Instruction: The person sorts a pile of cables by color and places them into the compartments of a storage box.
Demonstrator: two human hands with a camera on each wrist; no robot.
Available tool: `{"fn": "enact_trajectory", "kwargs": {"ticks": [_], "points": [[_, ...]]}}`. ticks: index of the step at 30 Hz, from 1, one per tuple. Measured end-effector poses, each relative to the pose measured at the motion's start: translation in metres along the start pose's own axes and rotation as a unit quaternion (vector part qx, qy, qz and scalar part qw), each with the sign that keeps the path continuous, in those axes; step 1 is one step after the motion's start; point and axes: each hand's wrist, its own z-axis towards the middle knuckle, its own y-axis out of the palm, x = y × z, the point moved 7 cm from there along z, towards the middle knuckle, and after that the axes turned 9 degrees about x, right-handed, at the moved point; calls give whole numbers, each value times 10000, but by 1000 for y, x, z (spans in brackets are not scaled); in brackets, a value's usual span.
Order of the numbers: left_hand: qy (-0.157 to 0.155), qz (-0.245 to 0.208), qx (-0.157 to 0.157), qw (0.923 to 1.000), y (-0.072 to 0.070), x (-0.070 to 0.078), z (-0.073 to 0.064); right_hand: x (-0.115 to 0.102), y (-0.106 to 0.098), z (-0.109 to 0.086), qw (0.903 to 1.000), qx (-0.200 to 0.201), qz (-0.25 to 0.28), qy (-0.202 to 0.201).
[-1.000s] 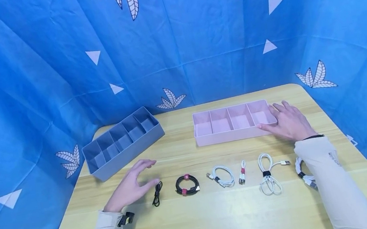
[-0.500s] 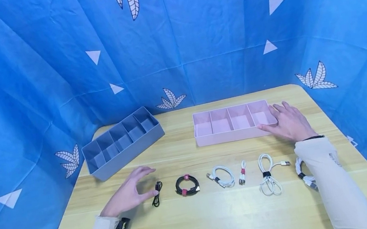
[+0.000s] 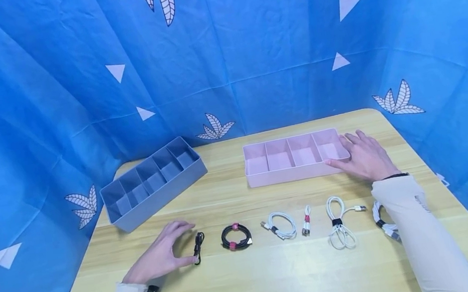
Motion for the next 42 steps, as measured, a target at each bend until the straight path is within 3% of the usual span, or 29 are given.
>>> {"fn": "enact_trajectory", "kwargs": {"ticks": [19,32,42], "points": [[223,246,-123,9994,11,-5,-2,2,-1,0,9999,-55,-28,87],[168,258,-198,9993,12,-8,-8,-1,3,0,9999,-75,26,70],[253,254,-220,9991,11,-5,-5,0,2,0,10000,-70,13,56]]}}
